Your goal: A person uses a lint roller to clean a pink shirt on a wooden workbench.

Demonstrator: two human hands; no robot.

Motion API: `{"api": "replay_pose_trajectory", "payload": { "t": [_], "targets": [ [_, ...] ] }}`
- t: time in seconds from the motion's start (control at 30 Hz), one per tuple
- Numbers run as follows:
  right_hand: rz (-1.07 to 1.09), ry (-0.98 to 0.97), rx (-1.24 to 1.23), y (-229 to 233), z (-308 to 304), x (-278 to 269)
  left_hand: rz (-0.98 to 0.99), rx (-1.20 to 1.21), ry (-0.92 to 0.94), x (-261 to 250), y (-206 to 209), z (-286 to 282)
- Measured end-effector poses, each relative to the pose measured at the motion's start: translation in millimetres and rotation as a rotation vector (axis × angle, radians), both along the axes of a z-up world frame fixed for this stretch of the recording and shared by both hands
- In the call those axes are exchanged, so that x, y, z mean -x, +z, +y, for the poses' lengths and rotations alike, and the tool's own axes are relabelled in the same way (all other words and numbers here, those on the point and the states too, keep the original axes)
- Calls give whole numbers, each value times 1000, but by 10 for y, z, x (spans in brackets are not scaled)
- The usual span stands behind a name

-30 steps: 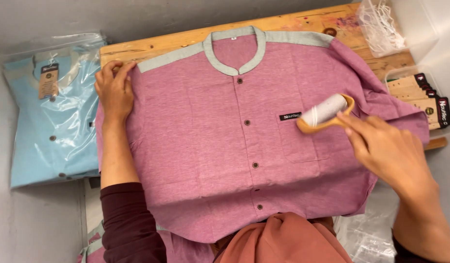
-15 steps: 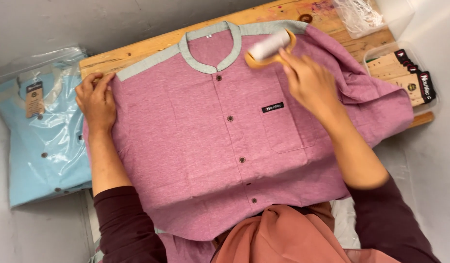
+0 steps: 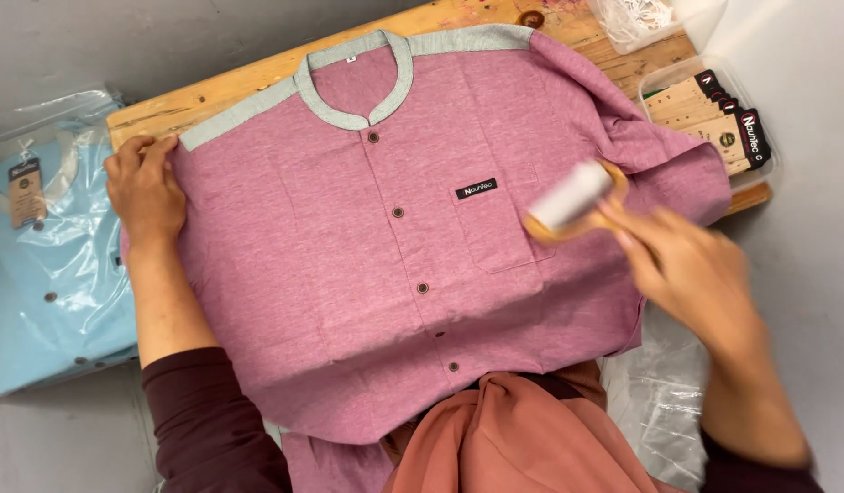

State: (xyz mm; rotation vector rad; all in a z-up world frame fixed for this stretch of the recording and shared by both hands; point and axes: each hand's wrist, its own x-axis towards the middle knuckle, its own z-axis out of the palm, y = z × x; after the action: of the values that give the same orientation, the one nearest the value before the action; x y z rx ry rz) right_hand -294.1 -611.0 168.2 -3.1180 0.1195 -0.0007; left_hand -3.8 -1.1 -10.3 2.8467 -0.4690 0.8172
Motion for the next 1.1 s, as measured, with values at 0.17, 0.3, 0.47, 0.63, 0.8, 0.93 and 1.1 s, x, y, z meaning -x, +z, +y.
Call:
{"api": "replay_pose_trajectory", "payload": {
  "t": [0.17, 0.3, 0.47, 0.63, 0.8, 0.93, 1.1],
  "targets": [
    [-191, 266, -348, -404, 488, -1600, 347, -47, 160, 148, 348, -284],
    [-347, 284, -380, -709, 816, -2437, 523, 93, 179, 696, 718, -622],
    [-251, 310, -392, -622, 432, -1629, 548, 210, 160, 1737, 1096, -743],
    [-17, 145, -423, -66, -287, -226, 435, 292, 239, 2710, 920, -655],
    [27, -6, -303, 104, -735, 436, 284, 519, 403, 3116, 726, -834],
    [134, 204, -231, 78, -68, -232, 175, 582, 431, 3032, 640, -922],
    [71, 472, -622, -270, 659, -925, 116, 593, 414, 3027, 634, -931]
  ]
}}
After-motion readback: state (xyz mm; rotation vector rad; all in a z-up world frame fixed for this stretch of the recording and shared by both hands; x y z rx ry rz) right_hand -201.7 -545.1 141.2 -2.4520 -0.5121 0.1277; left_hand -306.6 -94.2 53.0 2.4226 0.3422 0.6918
